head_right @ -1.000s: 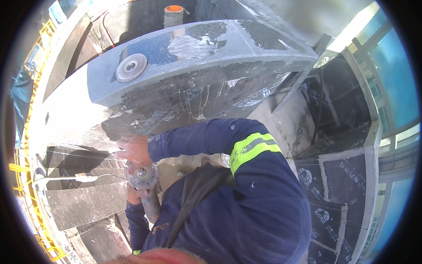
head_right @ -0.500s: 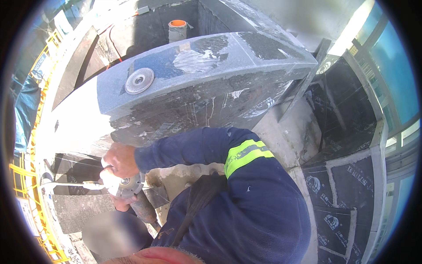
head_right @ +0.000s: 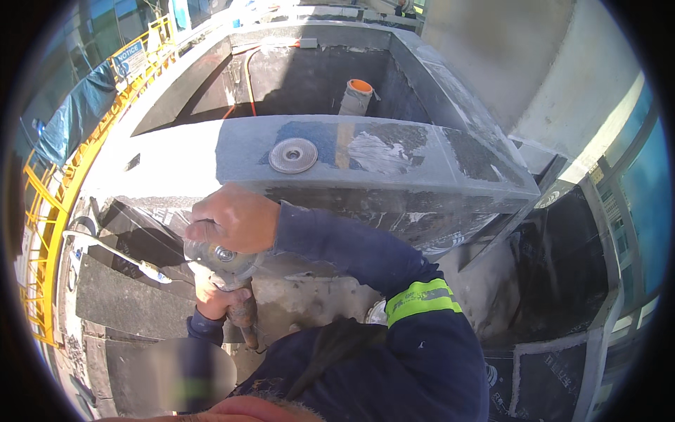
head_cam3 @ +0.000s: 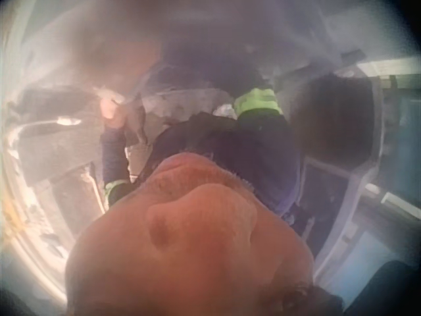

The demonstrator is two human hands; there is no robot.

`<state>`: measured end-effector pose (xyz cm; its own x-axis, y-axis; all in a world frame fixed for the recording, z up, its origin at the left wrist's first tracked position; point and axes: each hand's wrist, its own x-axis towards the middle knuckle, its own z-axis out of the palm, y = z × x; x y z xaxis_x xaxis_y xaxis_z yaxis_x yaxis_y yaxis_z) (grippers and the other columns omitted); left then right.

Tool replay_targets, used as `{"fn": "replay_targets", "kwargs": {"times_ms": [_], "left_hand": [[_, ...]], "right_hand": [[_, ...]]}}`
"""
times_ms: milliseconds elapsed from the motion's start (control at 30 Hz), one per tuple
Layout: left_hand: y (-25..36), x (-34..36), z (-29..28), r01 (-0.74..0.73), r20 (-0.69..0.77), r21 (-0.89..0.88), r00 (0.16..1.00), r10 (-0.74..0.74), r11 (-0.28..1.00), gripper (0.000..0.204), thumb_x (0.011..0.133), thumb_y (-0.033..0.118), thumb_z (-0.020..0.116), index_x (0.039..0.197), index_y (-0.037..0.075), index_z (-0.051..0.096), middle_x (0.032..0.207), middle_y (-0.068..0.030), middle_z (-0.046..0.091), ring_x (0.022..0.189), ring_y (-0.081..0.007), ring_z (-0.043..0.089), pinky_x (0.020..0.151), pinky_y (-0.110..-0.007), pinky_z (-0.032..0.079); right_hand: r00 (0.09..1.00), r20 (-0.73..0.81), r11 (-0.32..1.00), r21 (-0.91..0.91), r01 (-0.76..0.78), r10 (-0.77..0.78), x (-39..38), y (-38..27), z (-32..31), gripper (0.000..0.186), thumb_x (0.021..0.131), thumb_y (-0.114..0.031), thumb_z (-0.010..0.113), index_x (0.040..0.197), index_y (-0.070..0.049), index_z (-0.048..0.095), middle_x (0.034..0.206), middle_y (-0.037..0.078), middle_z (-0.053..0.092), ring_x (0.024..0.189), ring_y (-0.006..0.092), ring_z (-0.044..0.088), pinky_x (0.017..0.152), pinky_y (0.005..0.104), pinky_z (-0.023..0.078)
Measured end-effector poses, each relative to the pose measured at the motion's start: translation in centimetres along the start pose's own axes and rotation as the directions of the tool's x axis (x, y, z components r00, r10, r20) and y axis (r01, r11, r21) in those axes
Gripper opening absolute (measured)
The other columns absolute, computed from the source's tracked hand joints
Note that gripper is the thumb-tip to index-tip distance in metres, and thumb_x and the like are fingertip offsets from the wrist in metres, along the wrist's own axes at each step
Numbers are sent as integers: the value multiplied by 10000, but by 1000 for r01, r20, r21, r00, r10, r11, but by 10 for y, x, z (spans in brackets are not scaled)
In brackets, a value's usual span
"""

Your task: The person changes a grinding disc on a handheld angle grinder, then grinds the edge of a dark stone block on a workbench. The person holds the block with one hand and operates the grinder with the other, creating dust as the edge is smoothed.

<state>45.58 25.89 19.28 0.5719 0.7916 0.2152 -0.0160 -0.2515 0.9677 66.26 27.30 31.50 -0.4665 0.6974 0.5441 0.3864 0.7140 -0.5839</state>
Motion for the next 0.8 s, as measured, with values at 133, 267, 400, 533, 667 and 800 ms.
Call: {"fn": "replay_targets", "kwargs": {"times_ms": [133, 267, 400, 533, 667, 800], "left_hand": [[23, 25, 14, -47, 29, 51, 999, 46, 998, 566, 572, 33, 839, 1104, 6, 648, 1018, -80, 688, 922, -191, 650, 829, -335, 523], [34, 50, 35, -132, 23, -115, 991, 135, 985, 566, 559, 35, 851, 1087, 1, 649, 1037, -76, 680, 938, -190, 641, 843, -329, 512], [0, 66, 46, -55, -30, -117, 998, 52, 992, 649, 567, 40, 860, 1158, 6, 596, 1075, -70, 652, 980, -189, 610, 877, -338, 492], [-49, 52, 54, 34, -111, -323, 991, -74, 946, 646, 576, 39, 859, 1162, 5, 590, 1030, -58, 661, 936, -176, 614, 865, -327, 493], [-85, 25, 59, 67, -184, -460, 968, -169, 886, 507, 587, 28, 826, 1062, -3, 651, 964, -64, 687, 878, -164, 633, 827, -321, 510], [-123, 1, 52, 108, -257, -514, 927, -273, 851, 480, 609, 13, 790, 1065, 2, 641, 965, -69, 678, 874, -169, 640, 802, -336, 528]], "right_hand": [[998, -5, 992, -107, 61, -62, 2, -17, -35, 348, 923, -346, 595, 841, -16, 670, 718, 206, 617, 688, 401, 606, 634, 433, 472], [1000, -2, 990, -140, 27, -28, 7, -19, -61, 323, 923, -336, 604, 860, -29, 680, 739, 171, 630, 665, 355, 597, 623, 398, 469], [943, 41, 824, -474, 310, -331, 13, 12, -58, 157, 858, -141, 654, 1005, -119, 705, 875, 71, 679, 710, 251, 643, 600, 334, 526], [999, 23, 995, -83, -46, 48, 4, 55, -25, 323, 906, -292, 632, 860, 23, 686, 774, 178, 659, 667, 283, 602, 626, 364, 478], [914, 102, 822, -405, 400, -394, 4, 116, 35, 229, 878, -213, 624, 883, 13, 660, 768, 175, 635, 683, 326, 611, 628, 410, 482], [944, -45, 856, -437, 276, -327, 1, 169, 99, 194, 858, -206, 622, 866, -18, 667, 786, 183, 640, 704, 362, 618, 653, 451, 489]]}}
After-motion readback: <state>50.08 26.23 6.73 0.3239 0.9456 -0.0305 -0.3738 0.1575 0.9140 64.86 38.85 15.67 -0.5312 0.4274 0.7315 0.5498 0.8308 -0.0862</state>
